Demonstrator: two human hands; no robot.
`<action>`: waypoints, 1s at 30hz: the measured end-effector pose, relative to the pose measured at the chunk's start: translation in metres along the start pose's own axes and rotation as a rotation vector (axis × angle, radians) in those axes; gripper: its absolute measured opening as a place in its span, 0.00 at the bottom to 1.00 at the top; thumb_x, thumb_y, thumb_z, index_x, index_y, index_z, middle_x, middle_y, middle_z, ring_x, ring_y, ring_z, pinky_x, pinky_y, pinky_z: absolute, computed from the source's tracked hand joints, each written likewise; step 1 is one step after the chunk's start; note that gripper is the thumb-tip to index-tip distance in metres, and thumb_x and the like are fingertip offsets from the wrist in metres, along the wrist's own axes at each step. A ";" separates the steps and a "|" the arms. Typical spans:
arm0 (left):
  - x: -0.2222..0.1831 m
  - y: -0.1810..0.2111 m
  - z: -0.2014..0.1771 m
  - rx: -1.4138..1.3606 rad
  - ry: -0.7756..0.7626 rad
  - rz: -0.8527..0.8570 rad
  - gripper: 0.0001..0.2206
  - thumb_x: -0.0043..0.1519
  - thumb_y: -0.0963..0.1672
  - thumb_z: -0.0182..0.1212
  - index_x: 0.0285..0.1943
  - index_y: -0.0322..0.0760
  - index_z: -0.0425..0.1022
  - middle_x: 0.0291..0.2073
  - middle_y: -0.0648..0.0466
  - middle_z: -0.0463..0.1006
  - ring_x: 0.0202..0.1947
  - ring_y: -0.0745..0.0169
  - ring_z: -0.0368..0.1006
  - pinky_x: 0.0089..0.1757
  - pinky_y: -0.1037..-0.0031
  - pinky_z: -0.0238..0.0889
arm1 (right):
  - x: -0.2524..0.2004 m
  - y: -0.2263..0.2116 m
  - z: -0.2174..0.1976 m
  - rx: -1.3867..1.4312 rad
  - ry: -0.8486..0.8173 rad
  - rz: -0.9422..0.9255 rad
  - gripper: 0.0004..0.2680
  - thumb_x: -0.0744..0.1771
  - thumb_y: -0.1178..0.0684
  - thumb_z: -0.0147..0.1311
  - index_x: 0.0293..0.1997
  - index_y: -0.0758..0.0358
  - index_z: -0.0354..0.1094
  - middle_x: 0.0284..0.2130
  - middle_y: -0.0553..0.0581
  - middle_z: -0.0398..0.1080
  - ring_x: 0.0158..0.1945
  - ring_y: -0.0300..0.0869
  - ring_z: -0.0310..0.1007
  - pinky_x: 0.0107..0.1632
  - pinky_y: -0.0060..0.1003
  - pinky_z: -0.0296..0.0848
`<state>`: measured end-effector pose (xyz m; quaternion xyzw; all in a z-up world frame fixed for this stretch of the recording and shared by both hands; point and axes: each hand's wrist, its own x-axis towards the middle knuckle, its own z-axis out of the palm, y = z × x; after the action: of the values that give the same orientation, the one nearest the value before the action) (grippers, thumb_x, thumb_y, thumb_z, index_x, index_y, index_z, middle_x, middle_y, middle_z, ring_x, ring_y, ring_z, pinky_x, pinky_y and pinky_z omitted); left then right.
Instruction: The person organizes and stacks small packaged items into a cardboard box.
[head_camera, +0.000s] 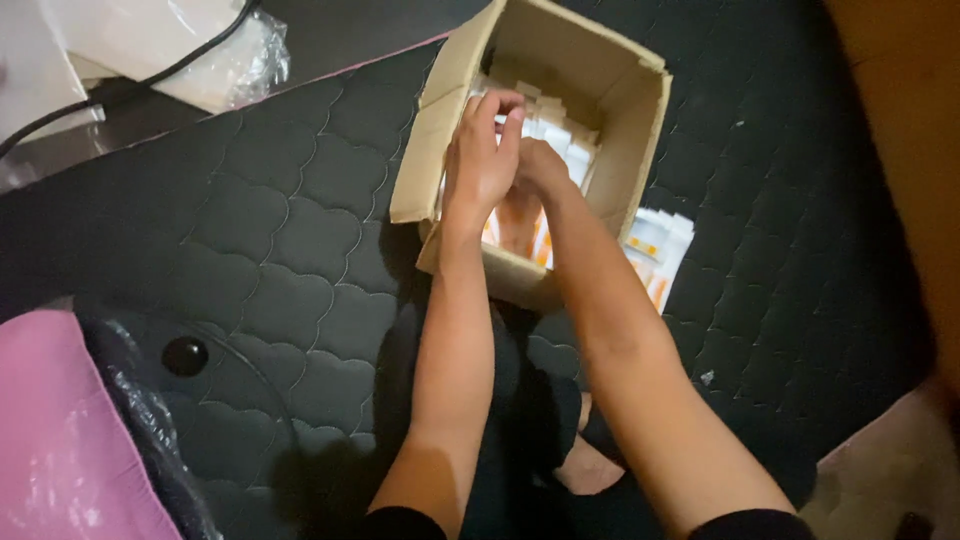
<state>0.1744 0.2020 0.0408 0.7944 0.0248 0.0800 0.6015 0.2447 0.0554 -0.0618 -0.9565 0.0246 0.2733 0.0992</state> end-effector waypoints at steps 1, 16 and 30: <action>-0.001 -0.001 0.002 -0.001 -0.002 0.005 0.10 0.66 0.46 0.52 0.51 0.42 0.75 0.43 0.53 0.77 0.38 0.60 0.78 0.42 0.68 0.71 | -0.007 -0.002 -0.003 0.002 0.005 0.002 0.20 0.63 0.36 0.48 0.52 0.57 0.74 0.47 0.58 0.77 0.48 0.54 0.75 0.45 0.47 0.71; 0.000 0.002 0.018 -0.063 0.043 -0.030 0.10 0.65 0.44 0.52 0.52 0.41 0.75 0.44 0.53 0.79 0.38 0.59 0.77 0.43 0.70 0.71 | -0.029 -0.005 -0.001 0.368 0.296 0.037 0.28 0.69 0.30 0.29 0.62 0.68 0.58 0.47 0.68 0.74 0.48 0.58 0.75 0.48 0.52 0.71; 0.004 -0.008 0.030 -0.009 -0.096 -0.317 0.22 0.62 0.54 0.57 0.54 0.35 0.76 0.36 0.48 0.82 0.24 0.61 0.83 0.32 0.71 0.80 | -0.095 -0.005 -0.049 0.343 0.835 -0.380 0.03 0.64 0.53 0.59 0.37 0.55 0.77 0.27 0.60 0.71 0.35 0.58 0.76 0.38 0.53 0.73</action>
<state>0.1832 0.1763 0.0261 0.7807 0.1208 -0.0540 0.6107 0.1895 0.0495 0.0300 -0.9417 -0.0682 -0.1645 0.2853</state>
